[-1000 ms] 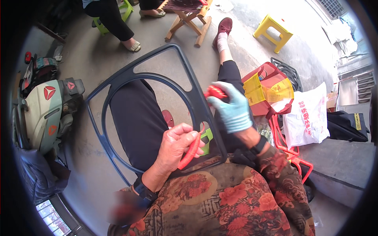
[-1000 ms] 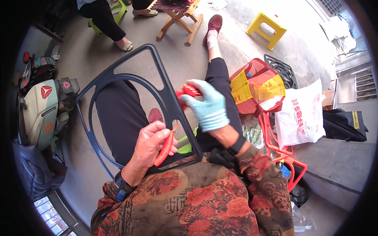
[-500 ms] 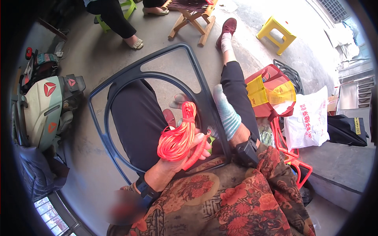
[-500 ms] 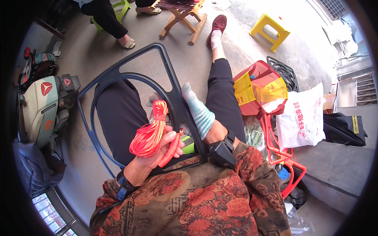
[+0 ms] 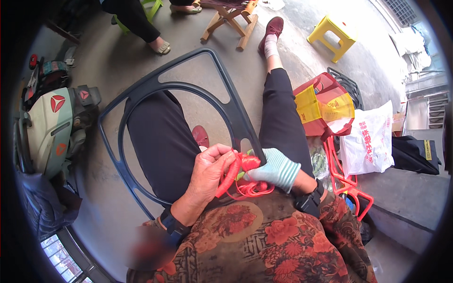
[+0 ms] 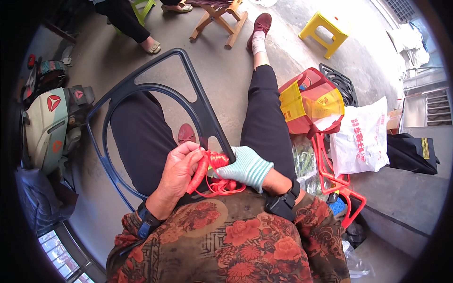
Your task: Winding red plastic strapping or rope onto a black plastic frame.
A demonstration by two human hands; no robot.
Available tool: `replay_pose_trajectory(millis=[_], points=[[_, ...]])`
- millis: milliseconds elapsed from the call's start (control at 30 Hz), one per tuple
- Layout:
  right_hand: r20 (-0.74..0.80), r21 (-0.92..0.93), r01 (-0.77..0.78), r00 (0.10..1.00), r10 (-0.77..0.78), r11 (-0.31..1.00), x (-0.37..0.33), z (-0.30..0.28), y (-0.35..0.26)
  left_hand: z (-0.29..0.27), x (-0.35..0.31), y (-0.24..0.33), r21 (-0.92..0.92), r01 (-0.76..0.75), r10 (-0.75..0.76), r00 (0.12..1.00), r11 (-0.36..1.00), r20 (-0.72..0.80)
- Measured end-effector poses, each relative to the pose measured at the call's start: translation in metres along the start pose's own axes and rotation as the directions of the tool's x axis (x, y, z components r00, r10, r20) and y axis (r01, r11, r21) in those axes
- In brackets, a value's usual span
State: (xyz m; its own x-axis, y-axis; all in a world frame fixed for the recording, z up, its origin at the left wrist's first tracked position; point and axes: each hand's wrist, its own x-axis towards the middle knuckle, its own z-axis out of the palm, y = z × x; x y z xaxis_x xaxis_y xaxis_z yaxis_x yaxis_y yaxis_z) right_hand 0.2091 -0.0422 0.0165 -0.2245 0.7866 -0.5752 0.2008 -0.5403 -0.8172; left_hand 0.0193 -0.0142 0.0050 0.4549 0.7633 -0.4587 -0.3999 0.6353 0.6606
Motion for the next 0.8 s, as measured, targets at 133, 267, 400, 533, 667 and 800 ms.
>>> replay_pose_trajectory(millis=[133,267,400,533,667,800], points=[[-0.164,-0.23,0.106,0.976,-0.146,0.967,-0.001,0.004,0.003,0.002,-0.001,0.002,0.04,0.004,-0.005,1.0,0.999,0.017],[0.092,0.338,0.031,0.994,-0.066,0.941,0.007,-0.014,0.033,0.005,0.0,-0.001,0.083,-0.012,0.009,0.999,0.996,0.035],[-0.158,0.835,0.14,0.987,-0.012,0.532,0.0,-0.061,0.052,0.003,-0.004,0.003,0.061,0.047,-0.049,0.999,0.997,0.019],[-0.438,0.84,0.401,0.899,0.018,0.365,-0.022,-0.146,0.092,0.003,-0.002,0.005,-0.023,0.097,-0.095,0.992,0.995,0.082],[-0.615,0.715,0.469,0.774,0.149,0.518,-0.05,-0.2,0.124,-0.001,0.0,0.004,-0.019,0.09,-0.088,0.991,0.996,0.097],[-0.747,0.613,0.493,0.616,0.25,0.617,-0.055,-0.207,0.122,0.006,-0.002,0.012,-0.052,0.102,-0.097,0.99,0.993,0.1]])
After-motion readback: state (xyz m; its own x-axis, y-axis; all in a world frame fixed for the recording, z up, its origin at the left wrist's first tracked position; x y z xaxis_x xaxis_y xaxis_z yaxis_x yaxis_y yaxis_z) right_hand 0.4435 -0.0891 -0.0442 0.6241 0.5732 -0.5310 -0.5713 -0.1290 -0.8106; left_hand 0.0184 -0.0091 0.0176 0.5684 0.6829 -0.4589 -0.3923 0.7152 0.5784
